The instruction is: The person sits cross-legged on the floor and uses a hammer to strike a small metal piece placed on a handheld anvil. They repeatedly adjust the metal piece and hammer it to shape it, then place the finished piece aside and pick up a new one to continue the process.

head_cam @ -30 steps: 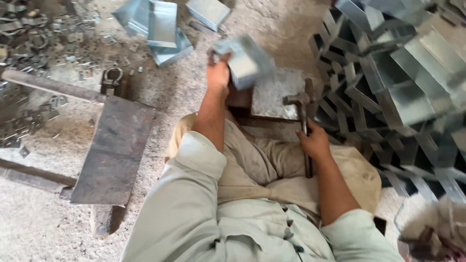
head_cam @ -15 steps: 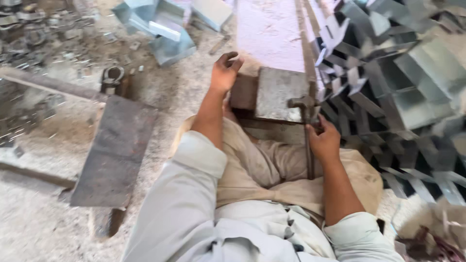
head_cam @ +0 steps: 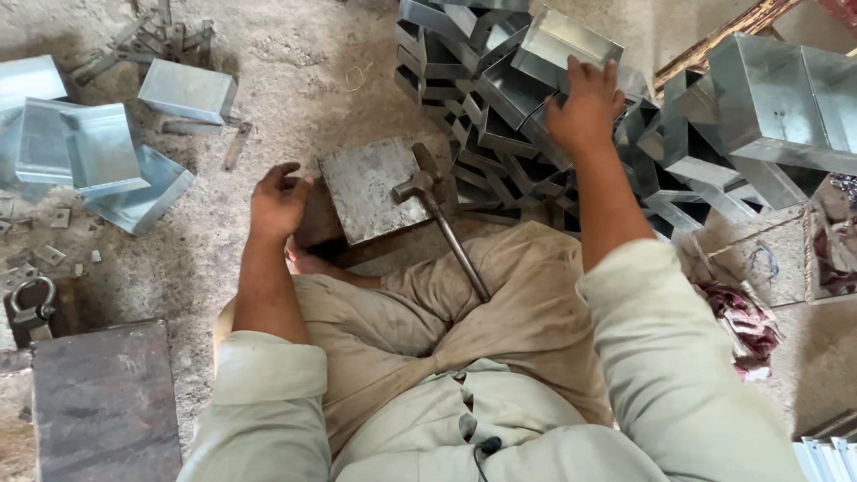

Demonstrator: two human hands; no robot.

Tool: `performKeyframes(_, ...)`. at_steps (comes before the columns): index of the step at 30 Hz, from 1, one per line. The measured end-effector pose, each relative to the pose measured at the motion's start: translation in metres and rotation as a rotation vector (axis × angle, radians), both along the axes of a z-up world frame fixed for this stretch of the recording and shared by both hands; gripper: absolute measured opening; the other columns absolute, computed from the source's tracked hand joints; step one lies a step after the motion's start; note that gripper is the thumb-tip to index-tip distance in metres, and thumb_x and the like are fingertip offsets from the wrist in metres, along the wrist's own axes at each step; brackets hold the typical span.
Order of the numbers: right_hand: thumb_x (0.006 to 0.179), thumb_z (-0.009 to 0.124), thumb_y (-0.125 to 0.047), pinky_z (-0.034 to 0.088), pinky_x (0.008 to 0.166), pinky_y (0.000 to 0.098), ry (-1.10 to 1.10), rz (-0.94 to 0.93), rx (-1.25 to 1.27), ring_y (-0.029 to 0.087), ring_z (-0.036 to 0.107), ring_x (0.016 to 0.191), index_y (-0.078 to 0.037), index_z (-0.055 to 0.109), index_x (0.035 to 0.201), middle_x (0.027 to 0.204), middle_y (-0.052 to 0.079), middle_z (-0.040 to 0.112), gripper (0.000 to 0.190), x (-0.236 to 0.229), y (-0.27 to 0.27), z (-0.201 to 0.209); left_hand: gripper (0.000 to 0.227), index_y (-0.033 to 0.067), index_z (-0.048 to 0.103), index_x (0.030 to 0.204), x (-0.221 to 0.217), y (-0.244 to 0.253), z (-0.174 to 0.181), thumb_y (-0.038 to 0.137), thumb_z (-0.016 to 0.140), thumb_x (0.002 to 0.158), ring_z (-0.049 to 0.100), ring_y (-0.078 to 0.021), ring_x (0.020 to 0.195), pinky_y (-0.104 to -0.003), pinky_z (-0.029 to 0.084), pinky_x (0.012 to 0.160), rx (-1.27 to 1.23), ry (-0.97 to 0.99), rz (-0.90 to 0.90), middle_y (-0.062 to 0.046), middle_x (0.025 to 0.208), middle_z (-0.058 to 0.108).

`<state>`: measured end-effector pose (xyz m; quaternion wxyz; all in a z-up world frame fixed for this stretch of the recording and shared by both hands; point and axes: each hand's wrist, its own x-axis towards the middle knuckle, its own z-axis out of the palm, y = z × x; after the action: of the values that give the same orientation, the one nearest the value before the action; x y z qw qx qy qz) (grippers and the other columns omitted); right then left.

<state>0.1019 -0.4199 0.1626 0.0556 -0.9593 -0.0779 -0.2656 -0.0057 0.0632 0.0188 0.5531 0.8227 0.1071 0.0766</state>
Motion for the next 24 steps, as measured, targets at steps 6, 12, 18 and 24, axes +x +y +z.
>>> performKeyframes(6, 0.081, 0.079, -0.016, 0.027, 0.103, 0.0678, 0.169, -0.188, 0.203, 0.043, 0.046, 0.121, -0.006, 0.060, 0.139, 0.124, 0.024, 0.054, 0.061, 0.019, 0.000, -0.023, 0.042, 0.0049, 0.067, 0.129, -0.004, -0.011, 0.000, 0.028, 0.074, 0.095, 0.074, -0.0198, 0.092, -0.033, 0.058, 0.082, -0.065, -0.008, -0.025, -0.014, 0.104, 0.077)
performKeyframes(12, 0.095, 0.064, 0.003, 0.047, 0.100, 0.0456, 0.029, 0.255, 0.435, 0.033, 0.061, 0.111, -0.006, 0.073, 0.107, 0.117, 0.016, 0.059, 0.017, -0.030, 0.011, -0.023, 0.052, 0.0054, 0.066, 0.133, 0.000, -0.022, 0.007, 0.043, 0.067, 0.097, 0.071, -0.0217, 0.088, -0.034, 0.058, 0.078, -0.388, 0.056, -0.072, -0.014, 0.107, 0.076)
performKeyframes(18, 0.082, 0.078, 0.006, 0.044, 0.112, 0.0485, 0.124, 0.784, 0.159, 0.036, 0.055, 0.132, -0.009, 0.079, 0.099, 0.113, 0.010, 0.062, 0.023, -0.099, 0.084, 0.036, 0.082, 0.0120, 0.058, 0.141, -0.012, -0.032, 0.029, 0.071, 0.053, 0.085, 0.075, -0.0292, 0.087, -0.042, 0.059, 0.075, -1.032, 0.294, -0.417, -0.016, 0.118, 0.075)
performKeyframes(24, 0.082, 0.081, -0.011, 0.045, 0.108, 0.0489, 0.194, 0.799, 0.316, 0.040, 0.051, 0.133, -0.011, 0.068, 0.132, 0.136, 0.020, 0.060, 0.052, -0.114, 0.144, 0.000, 0.051, 0.0006, 0.068, 0.131, -0.015, -0.056, 0.014, 0.028, 0.076, 0.088, 0.071, -0.0313, 0.105, -0.039, 0.056, 0.090, -0.258, 0.249, -0.422, -0.020, 0.121, 0.076)
